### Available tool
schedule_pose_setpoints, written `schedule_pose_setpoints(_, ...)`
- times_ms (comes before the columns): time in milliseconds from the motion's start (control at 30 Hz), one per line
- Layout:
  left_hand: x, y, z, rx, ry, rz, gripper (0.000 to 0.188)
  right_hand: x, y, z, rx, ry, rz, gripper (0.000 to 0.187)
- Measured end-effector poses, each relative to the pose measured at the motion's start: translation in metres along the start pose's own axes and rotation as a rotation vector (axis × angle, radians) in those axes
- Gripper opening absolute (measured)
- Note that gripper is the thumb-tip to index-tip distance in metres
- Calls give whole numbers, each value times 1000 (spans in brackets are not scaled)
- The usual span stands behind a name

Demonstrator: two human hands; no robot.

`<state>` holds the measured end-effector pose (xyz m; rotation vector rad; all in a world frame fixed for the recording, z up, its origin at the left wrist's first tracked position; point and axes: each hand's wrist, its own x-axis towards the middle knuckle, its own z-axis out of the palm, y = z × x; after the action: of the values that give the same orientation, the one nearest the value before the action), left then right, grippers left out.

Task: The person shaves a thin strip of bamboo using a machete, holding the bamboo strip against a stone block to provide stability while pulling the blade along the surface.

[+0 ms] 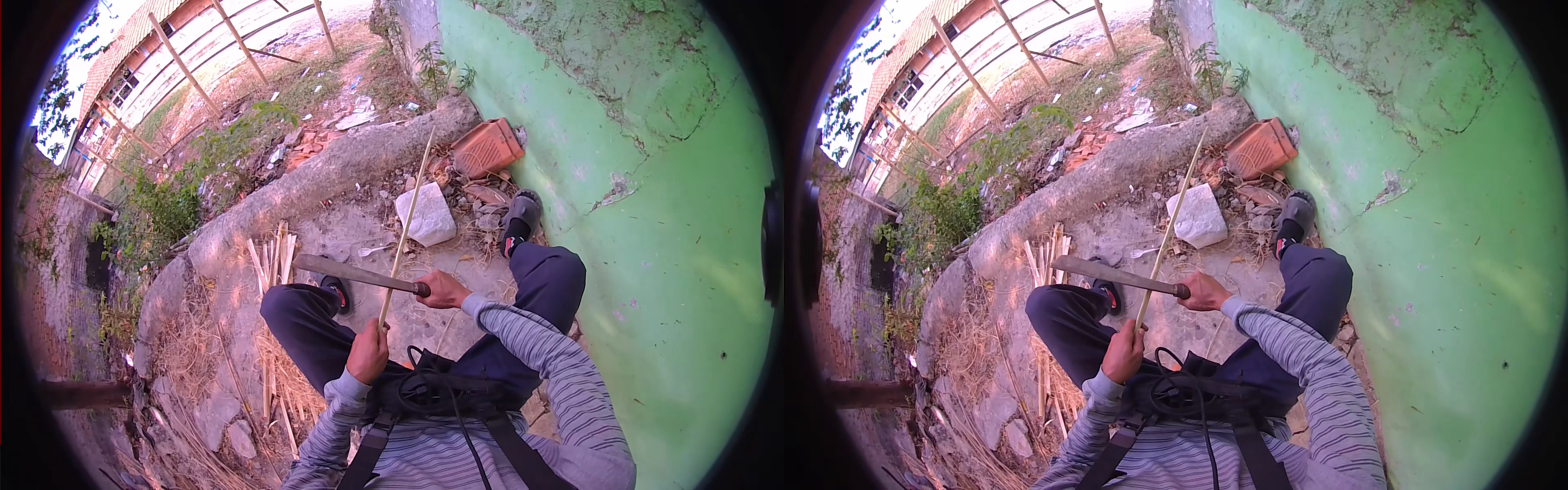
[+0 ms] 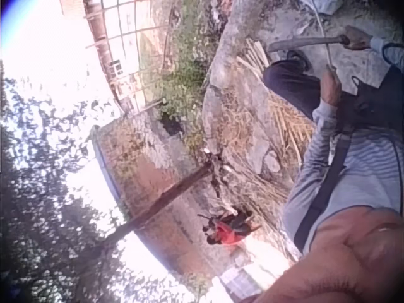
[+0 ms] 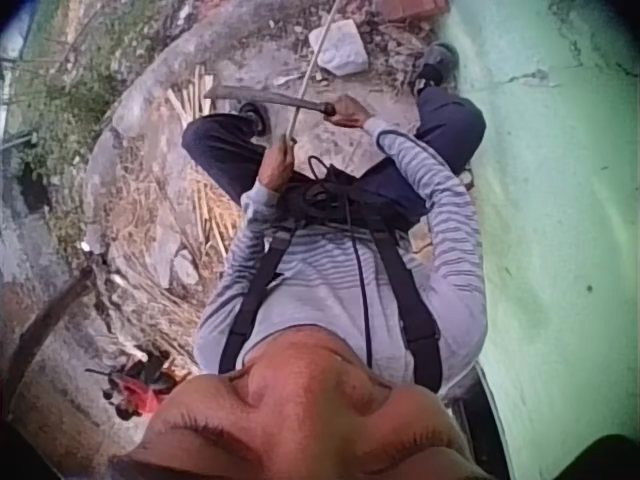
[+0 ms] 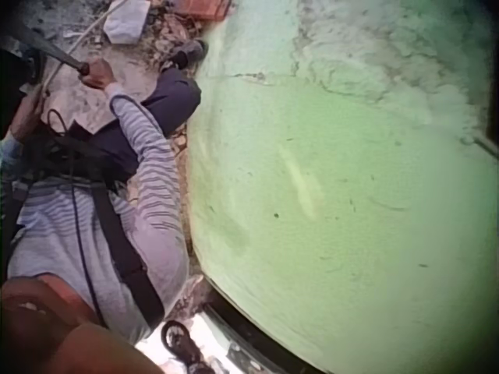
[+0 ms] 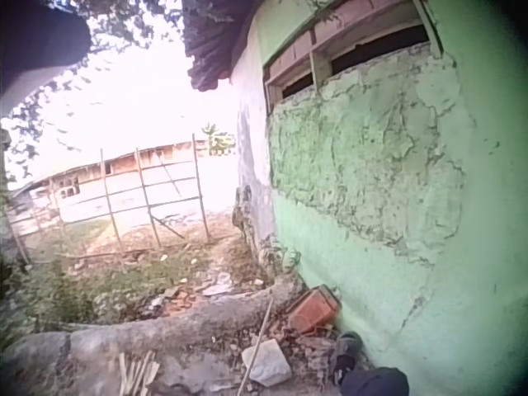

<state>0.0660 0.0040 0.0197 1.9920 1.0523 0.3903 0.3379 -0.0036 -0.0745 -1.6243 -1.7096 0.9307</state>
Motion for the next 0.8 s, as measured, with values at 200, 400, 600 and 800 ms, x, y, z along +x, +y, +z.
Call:
schedule_pose_setpoints(200, -8, 19, -14, -42, -46, -39, 14, 16, 35, -10, -33, 154, 140, 25)
schedule_pose_setpoints(400, -9, 10, -15, -16, -43, -62, 14, 14, 15, -6, -14, 43, 87, 25)
schedule_pose_setpoints(600, -20, 17, -21, -65, -28, -74, 14, 14, 5, -6, -32, 4, 66, 25)
schedule_pose_setpoints(800, -23, 39, -37, -5, -107, -80, 12, 18, 50, -19, 39, 279, 198, 31)
